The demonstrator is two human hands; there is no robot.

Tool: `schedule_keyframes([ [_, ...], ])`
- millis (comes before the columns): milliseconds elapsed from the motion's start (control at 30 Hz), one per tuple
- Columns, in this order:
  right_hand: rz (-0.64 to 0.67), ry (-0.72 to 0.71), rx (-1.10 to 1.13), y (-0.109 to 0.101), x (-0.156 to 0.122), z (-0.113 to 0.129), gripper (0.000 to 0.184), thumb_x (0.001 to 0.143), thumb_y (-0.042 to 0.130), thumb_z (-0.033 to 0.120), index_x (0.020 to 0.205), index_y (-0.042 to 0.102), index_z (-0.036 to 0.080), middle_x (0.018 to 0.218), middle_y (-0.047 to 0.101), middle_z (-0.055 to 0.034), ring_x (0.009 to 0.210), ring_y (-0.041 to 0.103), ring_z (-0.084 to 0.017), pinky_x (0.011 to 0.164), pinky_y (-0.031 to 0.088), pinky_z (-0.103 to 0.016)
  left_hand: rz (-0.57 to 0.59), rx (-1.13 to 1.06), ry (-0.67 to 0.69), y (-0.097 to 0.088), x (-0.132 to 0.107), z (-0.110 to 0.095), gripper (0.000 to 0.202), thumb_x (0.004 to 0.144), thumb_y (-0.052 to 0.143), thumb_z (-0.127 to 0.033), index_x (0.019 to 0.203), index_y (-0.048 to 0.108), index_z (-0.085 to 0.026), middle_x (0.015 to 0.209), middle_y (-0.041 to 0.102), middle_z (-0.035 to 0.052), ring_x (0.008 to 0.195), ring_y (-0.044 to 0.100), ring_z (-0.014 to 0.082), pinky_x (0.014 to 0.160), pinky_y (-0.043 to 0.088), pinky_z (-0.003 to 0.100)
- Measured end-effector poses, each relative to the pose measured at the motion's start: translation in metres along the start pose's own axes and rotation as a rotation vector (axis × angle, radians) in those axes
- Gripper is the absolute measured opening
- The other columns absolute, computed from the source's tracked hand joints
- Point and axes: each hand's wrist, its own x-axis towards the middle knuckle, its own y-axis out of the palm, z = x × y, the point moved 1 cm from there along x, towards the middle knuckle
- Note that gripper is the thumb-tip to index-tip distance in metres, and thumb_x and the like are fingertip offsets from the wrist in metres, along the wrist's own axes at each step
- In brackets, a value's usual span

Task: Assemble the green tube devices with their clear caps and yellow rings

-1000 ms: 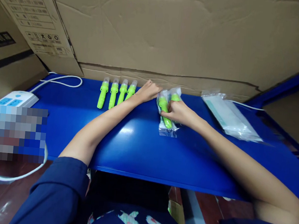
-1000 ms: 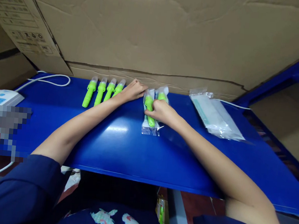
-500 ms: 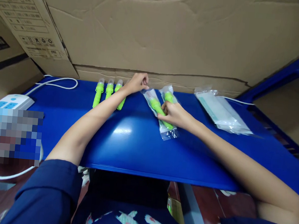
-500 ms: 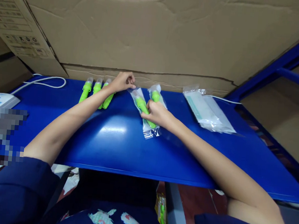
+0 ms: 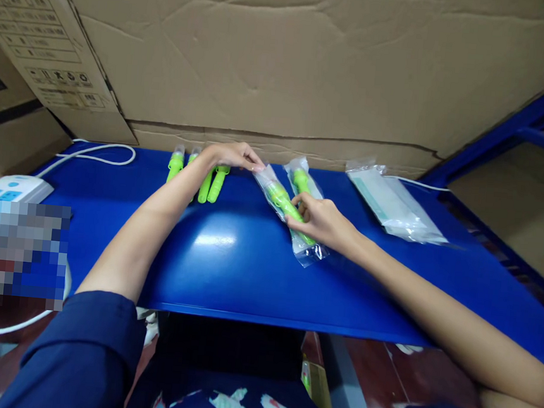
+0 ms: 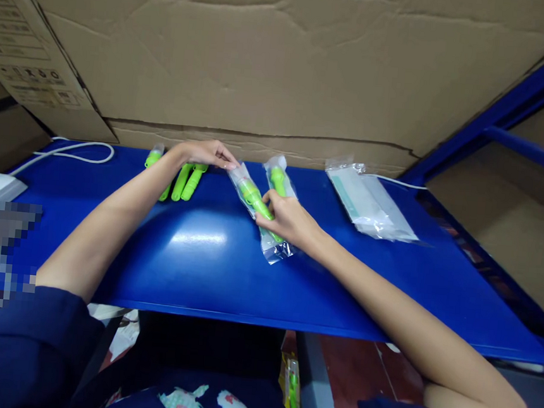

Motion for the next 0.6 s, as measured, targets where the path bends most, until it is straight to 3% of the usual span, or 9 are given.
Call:
schedule_keyframes([
  [100,0.012,0.003,0.032,-0.005,-0.006,0.003,0.025,0.093,0.057,0.038,0.109,0.058,0.019,0.078,0.069,-0.0048,0.074,0.069,-0.023,0.069,0.047,-0.033,0.004,-0.067,0.039,-0.002,-0.001,-0.002,0.034,0.083,0.068,-0.034,0.109,0.079,-0.016,0.116,0.079,0.0082,0.109,0.071,0.0193,0.095,0.051,0.025],
  [233,0.066,0.006,0.036,-0.013,-0.019,0.009,0.023,0.092,0.058,0.036,0.107,0.058,0.019,0.074,0.068,-0.0038,0.068,0.067,-0.021,0.064,0.044,-0.031,0.026,-0.281,-0.016,-0.005,-0.008,-0.002,0.028,0.089,0.066,-0.034,0.107,0.074,-0.014,0.113,0.078,0.0139,0.101,0.074,0.0208,0.093,0.055,0.032],
  [300,0.117,-0.025,0.038,-0.02,-0.031,0.008,0.023,0.09,0.057,0.036,0.106,0.059,0.019,0.07,0.066,-0.0029,0.065,0.066,-0.02,0.062,0.044,-0.031,-0.03,-0.441,-0.056,-0.009,-0.012,0.002,0.026,0.094,0.06,-0.033,0.11,0.07,-0.014,0.117,0.076,0.0171,0.101,0.074,0.022,0.093,0.057,0.037],
  [367,0.156,-0.06,0.016,-0.033,-0.046,0.002,0.024,0.09,0.057,0.039,0.105,0.06,0.021,0.068,0.065,-0.0022,0.061,0.063,-0.02,0.06,0.043,-0.032,-0.18,-0.536,-0.087,-0.015,-0.013,0.009,0.03,0.099,0.05,-0.031,0.118,0.066,-0.014,0.12,0.075,0.0187,0.105,0.074,0.0244,0.094,0.058,0.042],
  [433,0.154,-0.031,-0.061,-0.051,-0.061,-0.015,0.027,0.088,0.061,0.042,0.108,0.063,0.024,0.068,0.065,-0.0028,0.058,0.061,-0.02,0.059,0.044,-0.034,-0.373,-0.534,-0.149,-0.023,-0.011,0.015,0.038,0.1,0.041,-0.027,0.128,0.062,-0.013,0.113,0.076,0.0184,0.109,0.074,0.0278,0.092,0.059,0.045],
  [500,0.106,0.059,-0.181,-0.072,-0.07,-0.043,0.029,0.087,0.067,0.043,0.111,0.065,0.027,0.072,0.067,-0.0054,0.057,0.061,-0.02,0.058,0.044,-0.036,-0.495,-0.497,-0.211,-0.03,-0.004,0.019,0.044,0.099,0.035,-0.024,0.134,0.06,-0.013,0.101,0.077,0.0169,0.11,0.074,0.0295,0.09,0.06,0.046],
  [600,-0.041,0.217,-0.276,-0.099,-0.069,-0.091,0.033,0.081,0.079,0.048,0.106,0.066,0.031,0.085,0.073,-0.0077,0.061,0.062,-0.018,0.06,0.044,-0.038,-0.477,-0.453,-0.234,-0.026,0.011,0.018,0.044,0.099,0.032,-0.023,0.127,0.064,-0.013,0.089,0.075,0.015,0.099,0.075,0.0281,0.086,0.06,0.046],
])
